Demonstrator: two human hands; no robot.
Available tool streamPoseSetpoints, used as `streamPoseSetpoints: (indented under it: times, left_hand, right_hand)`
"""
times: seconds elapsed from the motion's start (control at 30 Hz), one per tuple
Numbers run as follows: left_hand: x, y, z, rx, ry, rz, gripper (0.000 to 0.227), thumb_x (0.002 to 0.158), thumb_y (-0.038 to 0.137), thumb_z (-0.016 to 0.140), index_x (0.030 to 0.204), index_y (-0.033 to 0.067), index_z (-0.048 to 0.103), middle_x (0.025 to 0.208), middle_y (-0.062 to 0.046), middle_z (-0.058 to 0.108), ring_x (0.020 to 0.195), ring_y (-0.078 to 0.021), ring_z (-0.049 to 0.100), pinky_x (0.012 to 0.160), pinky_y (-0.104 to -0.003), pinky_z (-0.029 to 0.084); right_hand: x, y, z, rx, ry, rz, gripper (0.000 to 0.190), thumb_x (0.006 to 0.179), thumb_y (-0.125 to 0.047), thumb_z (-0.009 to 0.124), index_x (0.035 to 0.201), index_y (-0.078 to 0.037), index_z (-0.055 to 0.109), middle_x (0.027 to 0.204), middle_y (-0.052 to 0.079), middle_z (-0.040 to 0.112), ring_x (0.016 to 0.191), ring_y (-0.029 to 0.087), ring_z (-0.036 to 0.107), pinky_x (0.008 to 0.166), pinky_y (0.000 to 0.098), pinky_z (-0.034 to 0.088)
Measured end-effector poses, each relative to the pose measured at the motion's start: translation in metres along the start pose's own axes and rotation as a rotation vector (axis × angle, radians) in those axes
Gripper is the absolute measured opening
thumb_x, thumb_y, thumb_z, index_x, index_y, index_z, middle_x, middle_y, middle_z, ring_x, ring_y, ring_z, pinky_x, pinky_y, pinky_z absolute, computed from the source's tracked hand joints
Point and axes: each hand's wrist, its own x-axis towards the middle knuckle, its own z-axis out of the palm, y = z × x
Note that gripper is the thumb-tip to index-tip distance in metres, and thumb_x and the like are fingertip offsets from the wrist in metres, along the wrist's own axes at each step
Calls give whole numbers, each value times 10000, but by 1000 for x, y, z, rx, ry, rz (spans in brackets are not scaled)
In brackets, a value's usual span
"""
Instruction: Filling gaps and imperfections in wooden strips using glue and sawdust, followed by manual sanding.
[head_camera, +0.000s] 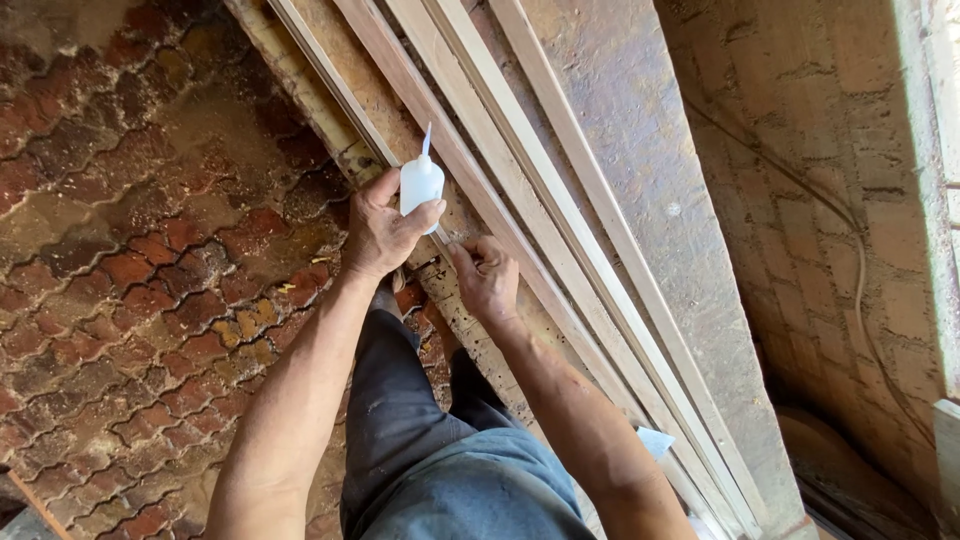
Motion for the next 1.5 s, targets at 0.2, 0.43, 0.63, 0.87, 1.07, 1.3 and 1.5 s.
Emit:
streamPoseSetpoints:
  times: [0.2,0.43,0.63,0.87,1.07,1.3,1.5]
  left_hand:
    - [-1,18,-14,-10,-71,-99,365,900,360,771,1115,70,715,917,-61,746,777,-142,738,599,-314,651]
    - [-44,70,-34,455,-300,-371,373,864,318,739,1135,66,689,855,-55,729,647,-155,701,531,-342,568]
    - [-80,61,-25,843,-483,-396,275,870,357,756,951,97,725,777,-45,722,605,-157,620,670,-386,482]
    - [-83,67,-15,866,-511,-420,248,855,353,735,964,130,729,774,-45,725,641,-176,622,842,-434,426]
    - [-82,56,-11,909,-521,-442,253,880,357,719,879,104,710,746,-46,719,599,-174,628,713,-421,489]
    - [-81,56,-13,830,-477,-439,269,871,361,733,891,94,704,727,-44,706,583,-152,632,630,-374,515]
    - [-81,60,-9,852,-508,-424,252,868,364,735,881,113,726,690,-32,713,561,-156,625,610,-356,474]
  right_hand:
    - [1,-1,-12,84,-82,152,231,953,-330,730,985,-110,789,911,55,784,687,111,709,548,297,622]
    - [-21,29,-10,-505,-42,-450,534,965,-444,589,1350,-77,644,1193,136,714,1061,300,647,812,441,586]
    - [-58,39,-47,-492,-276,-194,463,1022,-442,588,1365,-136,641,1067,66,703,890,201,620,791,368,556]
    - [-71,54,-54,-522,-279,-205,508,984,-461,602,1383,-148,631,946,62,668,806,190,594,686,363,523]
    - [-71,62,-50,-491,-243,-230,473,1007,-443,591,1371,-144,640,925,37,661,766,169,572,672,341,493]
    - [-73,63,-50,-469,-190,-274,455,997,-414,600,1354,-136,649,925,38,661,774,172,578,679,349,498]
    - [-74,57,-53,-492,-204,-266,465,986,-405,610,1362,-134,645,933,56,658,804,196,587,714,359,498]
